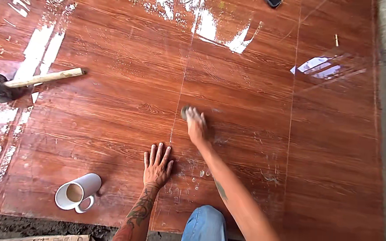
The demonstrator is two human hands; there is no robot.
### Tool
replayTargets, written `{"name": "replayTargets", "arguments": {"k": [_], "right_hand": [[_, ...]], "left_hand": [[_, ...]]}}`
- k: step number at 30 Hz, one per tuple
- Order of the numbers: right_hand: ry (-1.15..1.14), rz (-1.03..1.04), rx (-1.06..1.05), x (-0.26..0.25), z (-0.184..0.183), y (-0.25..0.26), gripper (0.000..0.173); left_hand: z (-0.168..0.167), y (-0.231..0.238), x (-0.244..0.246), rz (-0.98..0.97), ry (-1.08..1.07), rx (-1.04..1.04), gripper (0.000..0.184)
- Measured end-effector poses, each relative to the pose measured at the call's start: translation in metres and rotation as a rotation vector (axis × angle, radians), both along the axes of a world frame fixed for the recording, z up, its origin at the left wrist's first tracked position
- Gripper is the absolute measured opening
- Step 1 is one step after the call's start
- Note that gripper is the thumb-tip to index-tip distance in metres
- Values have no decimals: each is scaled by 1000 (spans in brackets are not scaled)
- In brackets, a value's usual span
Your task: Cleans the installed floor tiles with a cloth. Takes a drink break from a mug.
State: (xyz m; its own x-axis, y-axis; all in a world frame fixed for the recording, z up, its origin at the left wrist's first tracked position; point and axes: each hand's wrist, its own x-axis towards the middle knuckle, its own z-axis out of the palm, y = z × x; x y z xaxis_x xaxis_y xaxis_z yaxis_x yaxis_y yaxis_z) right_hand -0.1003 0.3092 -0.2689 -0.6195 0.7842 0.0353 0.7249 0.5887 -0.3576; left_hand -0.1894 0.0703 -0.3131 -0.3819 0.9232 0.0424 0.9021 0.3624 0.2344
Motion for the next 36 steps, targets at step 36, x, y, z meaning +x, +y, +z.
{"name": "replayTargets", "arguments": {"k": [36], "right_hand": [[-90,79,113,130,3,10,44]], "left_hand": [[1,7,1,12,-1,-1,60]]}}
